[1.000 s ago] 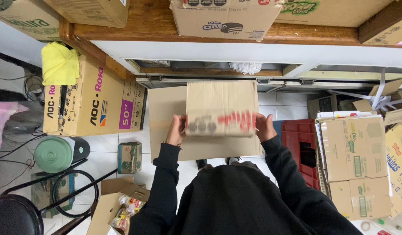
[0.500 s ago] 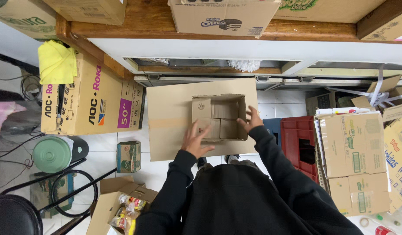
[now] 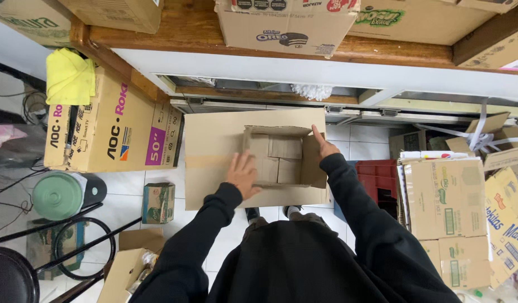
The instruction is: The person folds and assembles cardboard boxes by hand and stacks them onto a wooden shelf in a storage area.
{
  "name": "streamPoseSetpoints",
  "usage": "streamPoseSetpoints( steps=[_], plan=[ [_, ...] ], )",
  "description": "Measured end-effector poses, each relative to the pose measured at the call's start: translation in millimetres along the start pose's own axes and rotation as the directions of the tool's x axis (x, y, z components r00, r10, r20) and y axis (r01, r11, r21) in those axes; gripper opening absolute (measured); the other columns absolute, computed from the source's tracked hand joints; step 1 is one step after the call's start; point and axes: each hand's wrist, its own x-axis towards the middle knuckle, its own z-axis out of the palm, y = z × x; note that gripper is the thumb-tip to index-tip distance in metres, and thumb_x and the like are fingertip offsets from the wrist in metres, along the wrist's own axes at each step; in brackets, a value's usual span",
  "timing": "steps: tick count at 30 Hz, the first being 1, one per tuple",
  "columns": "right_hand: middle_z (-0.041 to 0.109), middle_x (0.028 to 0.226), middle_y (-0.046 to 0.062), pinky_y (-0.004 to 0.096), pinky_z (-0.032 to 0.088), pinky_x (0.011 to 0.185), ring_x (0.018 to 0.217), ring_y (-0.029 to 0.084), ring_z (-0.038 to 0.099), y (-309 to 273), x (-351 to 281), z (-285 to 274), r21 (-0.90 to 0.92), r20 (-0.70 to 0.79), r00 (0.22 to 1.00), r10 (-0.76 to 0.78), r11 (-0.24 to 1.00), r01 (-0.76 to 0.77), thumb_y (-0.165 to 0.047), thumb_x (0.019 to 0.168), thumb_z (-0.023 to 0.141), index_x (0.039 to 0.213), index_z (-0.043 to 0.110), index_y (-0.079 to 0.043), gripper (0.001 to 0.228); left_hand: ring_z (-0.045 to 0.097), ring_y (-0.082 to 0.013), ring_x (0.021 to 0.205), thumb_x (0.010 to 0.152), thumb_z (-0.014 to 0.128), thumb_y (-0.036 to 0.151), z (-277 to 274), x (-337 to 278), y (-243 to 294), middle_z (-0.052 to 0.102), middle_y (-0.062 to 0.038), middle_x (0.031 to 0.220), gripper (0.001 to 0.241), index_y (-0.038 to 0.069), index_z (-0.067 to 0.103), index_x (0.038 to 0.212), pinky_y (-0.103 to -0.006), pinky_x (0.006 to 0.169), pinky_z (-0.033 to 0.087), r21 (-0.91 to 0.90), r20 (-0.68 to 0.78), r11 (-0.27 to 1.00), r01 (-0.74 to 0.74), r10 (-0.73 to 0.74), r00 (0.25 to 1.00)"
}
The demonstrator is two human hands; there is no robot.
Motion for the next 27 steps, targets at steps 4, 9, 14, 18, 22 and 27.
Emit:
streamPoseSetpoints(
  steps=[4,9,14,18,22,27],
  plan=[
    [0.068,0.184,0.033,0.068,0.066,0.132,0.158,0.056,0.079,32,49,60,-0.152,-0.049,0.998,-0.049,0.988,0.041,-0.012,0.114,0.092,0.192,0.026,-0.072,0.118,0.027,-0.0496,0.189,0.108,0.084,0.085,44,-14,-36,0.050,-0.018,0.181,0.088,0.012,0.075,0.156,-0.0750,0.156,0.021,-0.199,-0.176,0.950,0.242,-0.278,0.944],
    [0.049,0.197,0.015,0.060,0.066,0.132,0.150,0.045,0.085,-12,31,73,-0.127,-0.032,0.997,0.070,0.989,-0.074,-0.040,0.116,0.083,0.192,0.040,-0.042,0.087,0.064,-0.0362,0.148,0.100,0.092,0.086,88,19,-31,0.043,-0.006,0.158,0.090,0.021,0.054,0.148,-0.0612,0.117,0.063,-0.481,-0.128,0.767,0.425,-0.541,0.832],
    [0.012,0.214,0.012,0.067,0.068,0.134,0.163,0.048,0.075,-88,-48,31,-0.256,0.025,0.999,0.025,0.967,-0.018,-0.054,0.123,0.074,0.190,0.064,-0.032,0.071,0.065,-0.0494,0.159,0.113,0.100,0.019,66,58,26,0.029,-0.031,0.197,0.100,0.019,0.041,0.194,-0.0612,0.126,0.063,-0.285,-0.256,0.878,0.385,-0.457,0.852],
    [-0.005,0.213,0.024,0.068,0.064,0.142,0.178,0.054,0.057,-86,-48,87,-0.332,0.063,0.993,-0.096,0.937,0.111,-0.022,0.129,0.064,0.191,0.058,-0.047,0.067,0.053,-0.0514,0.162,0.107,0.103,0.025,85,81,73,0.034,-0.025,0.195,0.091,0.021,0.054,0.185,-0.0600,0.123,0.060,-0.156,-0.468,0.950,0.271,-0.313,0.826],
    [-0.001,0.210,0.030,0.070,0.045,0.153,0.189,0.061,0.027,-77,-60,115,-0.139,0.003,0.971,-0.238,0.962,0.236,-0.020,0.120,0.078,0.204,-0.003,-0.048,0.119,0.033,-0.0566,0.176,0.108,0.095,0.020,74,105,82,0.010,-0.020,0.209,0.098,0.021,0.042,0.191,-0.0663,0.137,0.053,-0.219,-0.299,0.949,0.226,-0.286,0.910],
    [0.037,0.204,0.033,0.046,0.029,0.163,0.192,0.042,0.034,-15,-40,173,-0.207,-0.211,0.877,-0.431,0.897,0.391,-0.029,0.099,0.091,0.202,0.026,-0.001,0.126,0.017,-0.0587,0.189,0.116,0.085,0.012,69,155,64,0.006,-0.020,0.213,0.109,0.026,0.024,0.205,-0.0846,0.150,0.025,-0.308,-0.263,0.926,0.220,-0.305,0.915]
  ],
)
